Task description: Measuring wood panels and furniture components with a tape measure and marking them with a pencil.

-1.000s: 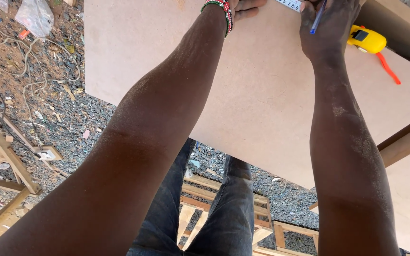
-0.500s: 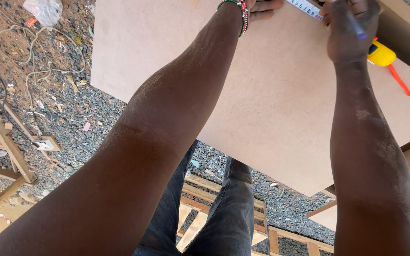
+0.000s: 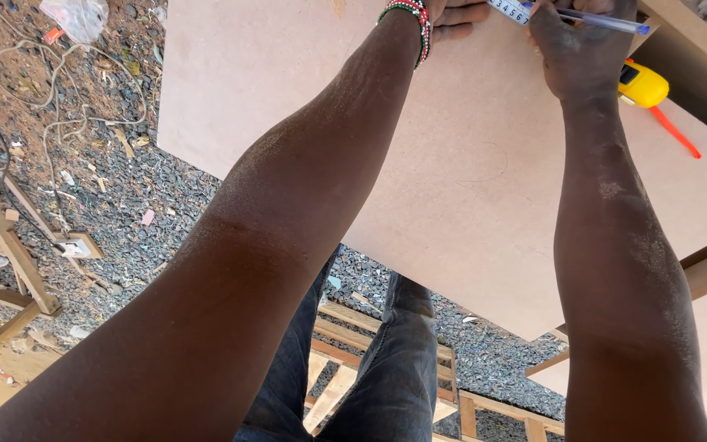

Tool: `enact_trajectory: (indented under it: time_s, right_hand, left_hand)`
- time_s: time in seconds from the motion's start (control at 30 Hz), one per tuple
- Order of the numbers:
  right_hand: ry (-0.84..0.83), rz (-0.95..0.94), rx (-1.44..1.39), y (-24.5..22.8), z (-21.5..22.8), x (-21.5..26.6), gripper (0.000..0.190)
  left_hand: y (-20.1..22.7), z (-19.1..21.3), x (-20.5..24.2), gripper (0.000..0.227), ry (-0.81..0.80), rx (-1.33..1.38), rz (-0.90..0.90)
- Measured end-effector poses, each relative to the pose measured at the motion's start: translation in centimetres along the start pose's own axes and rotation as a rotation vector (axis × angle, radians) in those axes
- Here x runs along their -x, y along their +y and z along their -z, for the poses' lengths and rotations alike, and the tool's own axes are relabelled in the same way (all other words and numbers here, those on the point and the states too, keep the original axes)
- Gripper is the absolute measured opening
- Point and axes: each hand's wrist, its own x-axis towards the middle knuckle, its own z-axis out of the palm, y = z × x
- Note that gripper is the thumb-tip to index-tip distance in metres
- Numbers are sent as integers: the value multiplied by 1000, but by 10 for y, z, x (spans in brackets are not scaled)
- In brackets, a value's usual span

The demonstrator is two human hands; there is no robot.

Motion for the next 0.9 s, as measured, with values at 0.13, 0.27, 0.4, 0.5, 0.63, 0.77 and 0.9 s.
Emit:
enact_trajectory:
  time_s: [0.13,0.27,0.4,0.5,0.63,0.77,0.9]
  right_hand:
    - [10,36,14,0,-2,-5,8]
    - [0,49,-16,-1,-2,-9,6]
    - [-22,49,-22,-5,0,-12,8]
    - [-20,56,12,2,0,-11,9]
    - [-32,27,-46,-7,-1,-14,9]
    - [-30,4,-76,-13,-2,-15,8]
    - [-13,-13,-107,-15,-4,-14,6]
  left_hand:
    - [-4,-2,-9,65,-4,-5,-3]
    - [6,-8,3,67,29,3,31]
    - [6,-8,7,69,23,-10,20]
    - [10,-11,12,70,33,-25,35]
    - [15,-13,17,66,38,-61,56]
    - [16,-15,21,67,50,-36,36]
    - [20,-14,27,61,49,-33,49]
